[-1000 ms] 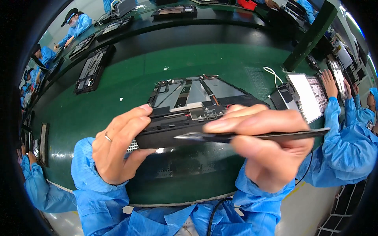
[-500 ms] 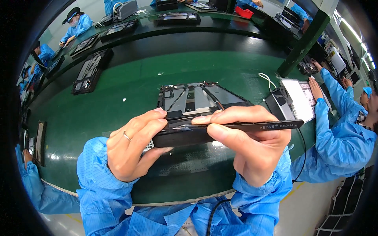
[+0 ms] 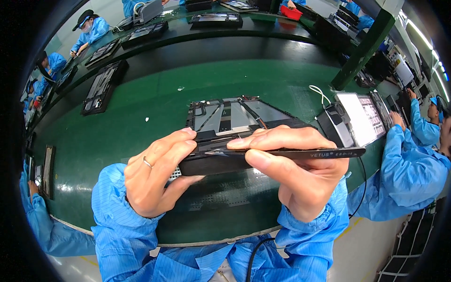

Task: The person assembles internal components and ribbon cables into a tablet housing, using tweezers to manipulate the small parts.

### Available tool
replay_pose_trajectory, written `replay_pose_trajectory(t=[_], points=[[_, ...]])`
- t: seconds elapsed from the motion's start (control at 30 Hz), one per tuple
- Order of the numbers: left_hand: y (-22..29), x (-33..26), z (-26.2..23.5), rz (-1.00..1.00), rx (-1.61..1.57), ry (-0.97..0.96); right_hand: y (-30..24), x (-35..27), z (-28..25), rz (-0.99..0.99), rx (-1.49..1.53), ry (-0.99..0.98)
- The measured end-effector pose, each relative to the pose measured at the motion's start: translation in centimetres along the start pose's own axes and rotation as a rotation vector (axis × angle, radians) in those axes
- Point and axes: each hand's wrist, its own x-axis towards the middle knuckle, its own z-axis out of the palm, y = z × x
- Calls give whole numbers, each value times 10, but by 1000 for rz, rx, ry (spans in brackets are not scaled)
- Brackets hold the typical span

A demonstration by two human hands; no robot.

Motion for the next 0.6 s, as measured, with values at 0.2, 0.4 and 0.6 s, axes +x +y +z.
replay_pose_trajectory(t=[0.2,0.4,0.6], points=[[-5,-3,-5,1,-4,-8,3,1,6,-16,16,-26],[-9,-3,-10,17,-7,3,4,3,11,-53,20,-54],[-10,-7,-12,12,-13,2,3,1,17,-44,15,-50]])
